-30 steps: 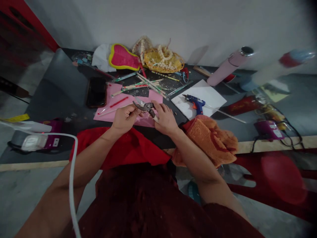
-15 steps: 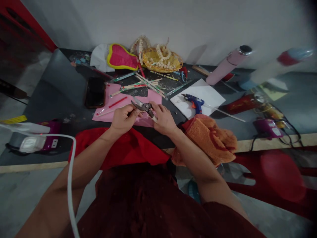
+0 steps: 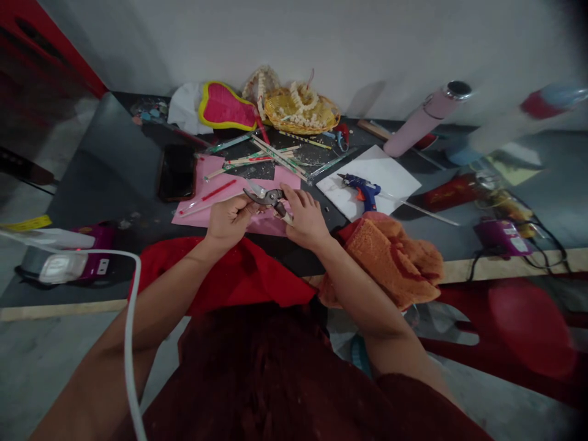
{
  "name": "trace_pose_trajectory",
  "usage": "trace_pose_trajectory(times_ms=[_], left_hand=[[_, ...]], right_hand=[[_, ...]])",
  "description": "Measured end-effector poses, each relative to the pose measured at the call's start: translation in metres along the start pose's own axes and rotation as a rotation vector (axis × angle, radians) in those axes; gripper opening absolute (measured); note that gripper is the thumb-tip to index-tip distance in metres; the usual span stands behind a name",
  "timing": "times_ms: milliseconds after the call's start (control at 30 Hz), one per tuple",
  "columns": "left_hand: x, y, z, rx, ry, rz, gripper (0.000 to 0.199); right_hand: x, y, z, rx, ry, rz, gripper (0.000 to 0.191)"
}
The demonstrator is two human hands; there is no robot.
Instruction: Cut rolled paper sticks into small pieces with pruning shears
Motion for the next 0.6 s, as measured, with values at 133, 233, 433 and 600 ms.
trace_pose_trajectory(times_ms=[133,233,433,600], left_hand=[[-0.0002,-0.0006,0.0002,0.007,-0.031,-0.025,0.025],[0.0006,-0.0015,0.0004,0.004,-0.050,-0.025,0.027],[0.0023,-0.0004,0.0007,0.007,-0.073,-0.022,0.027],[0.0020,-0.0017,0.0011,0.015,-0.044,-0.046,0.025]], right_hand=[[-0.0002,0.0001,-0.0003,0.016,-0.023,0.010,0.076],[-0.0014,0.0012,-0.0004,0.032,-0.025,0.016,0.075],[-0.0039,0.0034,0.0004,0.041,-0.022,0.007,0.066],[-0.0020,-0.0008,0.0008,0.020,-0.040,0.009,0.059]])
Point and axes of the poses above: each hand's wrist, its own z-axis towards the middle knuckle, its own x-axis out of the back of the hand, y = z × x, the point moved 1 cm from there along z, towards the middle knuckle, and after that the axes turned 7 degrees about x, right-handed, at the moved point
